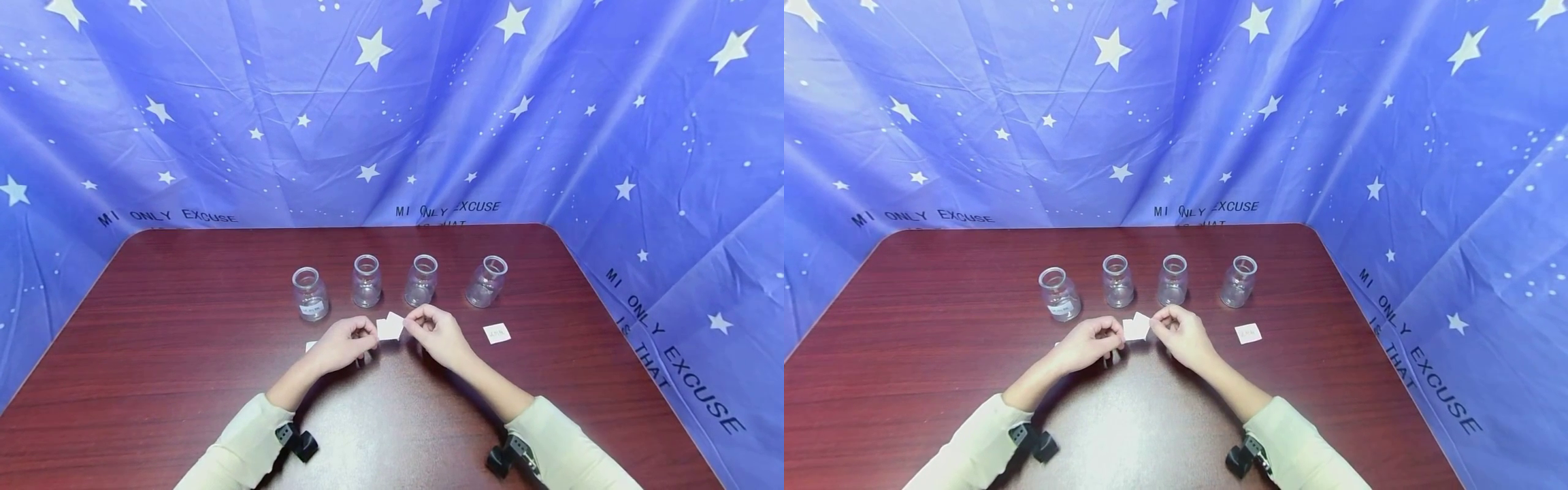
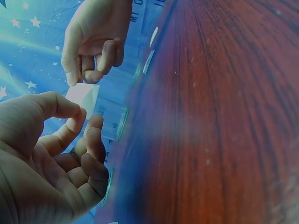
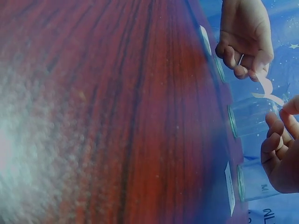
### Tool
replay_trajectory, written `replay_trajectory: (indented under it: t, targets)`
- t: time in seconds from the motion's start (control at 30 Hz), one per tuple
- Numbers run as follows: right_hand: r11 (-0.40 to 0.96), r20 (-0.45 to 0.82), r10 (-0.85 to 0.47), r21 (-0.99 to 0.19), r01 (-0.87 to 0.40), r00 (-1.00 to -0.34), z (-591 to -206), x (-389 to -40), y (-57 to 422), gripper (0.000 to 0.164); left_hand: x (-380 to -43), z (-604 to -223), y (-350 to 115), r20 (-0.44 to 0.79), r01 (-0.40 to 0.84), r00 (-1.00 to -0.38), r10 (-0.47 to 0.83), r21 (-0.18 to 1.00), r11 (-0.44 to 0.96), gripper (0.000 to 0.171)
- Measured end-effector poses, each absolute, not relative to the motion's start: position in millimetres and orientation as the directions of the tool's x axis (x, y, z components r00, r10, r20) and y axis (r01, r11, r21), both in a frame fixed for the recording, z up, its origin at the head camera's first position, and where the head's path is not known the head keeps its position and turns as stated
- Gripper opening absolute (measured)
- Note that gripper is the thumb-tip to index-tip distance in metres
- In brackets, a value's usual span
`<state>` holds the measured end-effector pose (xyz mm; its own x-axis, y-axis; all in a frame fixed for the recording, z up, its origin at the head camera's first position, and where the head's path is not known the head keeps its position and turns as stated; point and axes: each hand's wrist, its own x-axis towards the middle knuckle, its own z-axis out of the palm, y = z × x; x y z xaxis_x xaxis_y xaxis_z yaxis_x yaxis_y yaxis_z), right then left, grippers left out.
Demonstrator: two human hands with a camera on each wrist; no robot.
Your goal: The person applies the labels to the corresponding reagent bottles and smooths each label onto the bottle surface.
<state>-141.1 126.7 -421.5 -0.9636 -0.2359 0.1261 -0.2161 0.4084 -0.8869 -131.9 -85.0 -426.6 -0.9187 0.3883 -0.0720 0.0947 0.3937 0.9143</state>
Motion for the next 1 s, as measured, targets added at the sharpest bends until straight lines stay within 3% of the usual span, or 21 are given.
replay_trajectory:
  t: [0.53,0.8,1.0]
  targets:
    - [0.362,0.066,-0.162,-0.924,-0.121,-0.985,-417.1,-142.8,130.4,0.007,-130.6,-423.9,-85.9,-0.084,0.082,-0.938,0.337,0.890,0.449,0.009]
    - [0.396,0.082,-0.122,-0.910,-0.124,-0.989,-404.9,-137.8,131.0,0.010,-128.1,-424.7,-84.8,-0.099,0.061,-0.942,0.322,0.889,0.454,0.008]
    - [0.415,0.124,-0.097,-0.897,-0.153,-0.988,-419.0,-143.6,136.9,0.009,-128.1,-426.8,-85.1,-0.116,0.040,-0.943,0.311,0.890,0.454,0.008]
